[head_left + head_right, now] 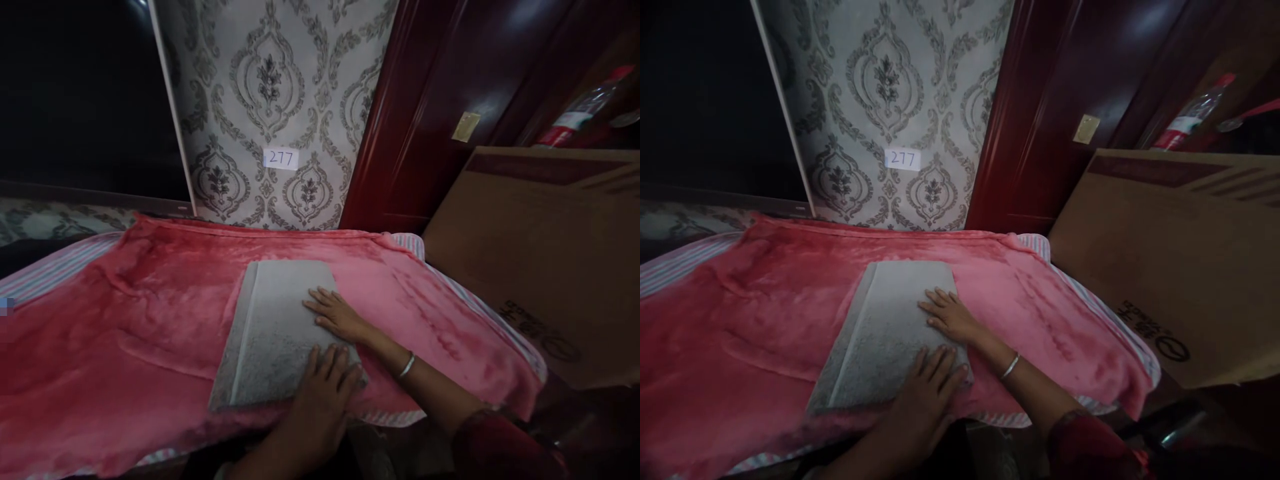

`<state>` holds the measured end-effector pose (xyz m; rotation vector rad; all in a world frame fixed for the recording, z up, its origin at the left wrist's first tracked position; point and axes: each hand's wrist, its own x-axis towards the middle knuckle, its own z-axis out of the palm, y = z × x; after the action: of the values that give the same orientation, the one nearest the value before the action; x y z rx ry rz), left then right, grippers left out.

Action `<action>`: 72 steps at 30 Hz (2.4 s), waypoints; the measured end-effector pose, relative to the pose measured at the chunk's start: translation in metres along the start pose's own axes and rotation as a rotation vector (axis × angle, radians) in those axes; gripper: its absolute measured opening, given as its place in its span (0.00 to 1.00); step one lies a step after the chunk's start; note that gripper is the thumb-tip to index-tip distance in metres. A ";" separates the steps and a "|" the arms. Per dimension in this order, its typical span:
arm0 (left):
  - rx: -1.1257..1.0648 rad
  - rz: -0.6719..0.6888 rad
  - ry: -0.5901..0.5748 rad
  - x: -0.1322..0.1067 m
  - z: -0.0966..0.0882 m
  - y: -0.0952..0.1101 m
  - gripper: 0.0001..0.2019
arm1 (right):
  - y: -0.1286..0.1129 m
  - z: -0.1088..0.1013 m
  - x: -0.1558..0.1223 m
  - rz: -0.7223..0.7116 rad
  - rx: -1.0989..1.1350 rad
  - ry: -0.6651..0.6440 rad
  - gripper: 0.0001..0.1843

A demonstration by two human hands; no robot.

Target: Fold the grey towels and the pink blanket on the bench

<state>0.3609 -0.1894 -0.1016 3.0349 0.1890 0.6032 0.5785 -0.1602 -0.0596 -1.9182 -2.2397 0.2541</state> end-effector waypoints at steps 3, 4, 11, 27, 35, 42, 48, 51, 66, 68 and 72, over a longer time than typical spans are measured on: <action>0.108 -0.007 0.059 0.003 0.026 0.005 0.31 | 0.009 0.005 0.013 -0.015 -0.043 0.001 0.32; 0.151 0.003 0.087 0.002 0.032 0.005 0.31 | 0.013 0.006 0.018 -0.015 -0.050 0.008 0.33; 0.301 0.103 0.358 0.005 0.042 -0.004 0.28 | 0.051 0.001 0.074 0.073 -0.036 0.050 0.34; 0.402 0.116 0.580 0.010 0.063 -0.009 0.19 | 0.114 0.008 0.124 0.355 0.136 0.325 0.27; 0.348 0.126 0.629 0.013 0.064 -0.010 0.19 | 0.140 -0.015 0.120 0.403 0.376 0.358 0.11; 0.366 0.107 0.697 0.017 0.069 -0.008 0.18 | 0.146 -0.010 0.132 0.499 0.483 0.378 0.18; 0.400 0.117 0.472 0.006 0.055 -0.005 0.22 | 0.133 0.000 0.129 0.579 0.402 0.452 0.11; 0.353 0.079 0.316 -0.001 0.037 0.002 0.25 | 0.119 -0.003 0.121 0.575 0.342 0.486 0.14; 0.175 -0.162 0.217 -0.078 -0.040 -0.033 0.23 | -0.076 0.016 0.074 -0.361 0.010 -0.037 0.31; 0.264 -0.196 0.246 -0.090 -0.034 -0.044 0.24 | -0.082 0.020 0.084 -0.395 -0.010 -0.080 0.31; 0.346 -0.189 0.371 -0.096 -0.013 -0.053 0.24 | -0.067 0.019 0.126 -0.298 -0.052 -0.073 0.32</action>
<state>0.2618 -0.1484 -0.1289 3.1298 0.6479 1.2251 0.4907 -0.0461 -0.0586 -1.5903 -2.5628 0.2267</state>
